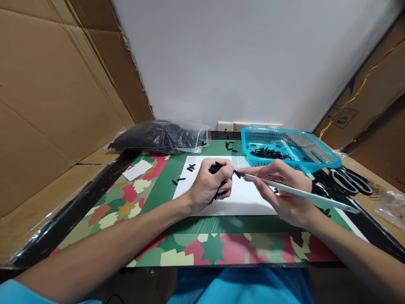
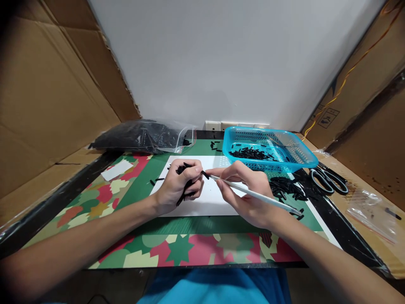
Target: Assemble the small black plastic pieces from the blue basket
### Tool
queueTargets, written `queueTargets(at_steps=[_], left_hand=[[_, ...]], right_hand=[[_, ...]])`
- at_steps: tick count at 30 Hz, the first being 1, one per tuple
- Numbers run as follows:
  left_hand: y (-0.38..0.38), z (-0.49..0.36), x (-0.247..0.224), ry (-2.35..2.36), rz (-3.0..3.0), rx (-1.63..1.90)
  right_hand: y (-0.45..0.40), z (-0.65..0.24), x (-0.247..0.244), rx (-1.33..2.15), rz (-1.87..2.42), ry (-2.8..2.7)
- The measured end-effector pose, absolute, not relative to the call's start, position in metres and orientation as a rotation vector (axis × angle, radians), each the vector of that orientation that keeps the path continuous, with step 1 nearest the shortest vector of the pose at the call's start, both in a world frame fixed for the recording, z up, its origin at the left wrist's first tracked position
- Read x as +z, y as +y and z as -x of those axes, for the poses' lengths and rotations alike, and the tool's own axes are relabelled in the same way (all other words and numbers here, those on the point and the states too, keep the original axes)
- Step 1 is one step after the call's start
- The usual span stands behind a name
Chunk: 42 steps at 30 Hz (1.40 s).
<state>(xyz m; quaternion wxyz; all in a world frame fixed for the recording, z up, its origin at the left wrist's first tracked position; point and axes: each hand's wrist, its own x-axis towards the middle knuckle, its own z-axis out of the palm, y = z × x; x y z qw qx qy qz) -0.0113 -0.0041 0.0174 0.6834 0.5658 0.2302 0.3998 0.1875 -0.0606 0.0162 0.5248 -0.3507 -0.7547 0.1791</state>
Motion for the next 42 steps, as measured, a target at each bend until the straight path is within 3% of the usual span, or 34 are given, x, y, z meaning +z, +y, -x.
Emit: queueTargets(at_steps=[7, 17, 20, 24, 31, 42], left_hand=[[-0.003, 0.010, 0.014, 0.534, -1.273, 0.912], [-0.006, 0.007, 0.016, 0.599, -1.242, 0.847], [-0.007, 0.006, 0.017, 0.592, -1.198, 0.817], [-0.008, 0.006, 0.017, 0.567, -1.171, 0.816], [-0.008, 0.009, 0.024, 0.577, -1.136, 0.862], [-0.007, 0.010, 0.026, 0.601, -1.140, 0.842]], right_hand=[[-0.058, -0.188, 0.014, 0.352, 0.860, -1.896], [-0.052, -0.189, 0.005, -0.490, 0.680, -2.236], [-0.050, -0.188, 0.004, -0.602, 0.688, -2.247], [-0.047, -0.189, 0.001, -0.404, 0.748, -2.151], [-0.054, -0.188, 0.012, 0.498, 0.796, -1.737], [-0.059, -0.187, 0.019, 0.557, 0.760, -1.778]])
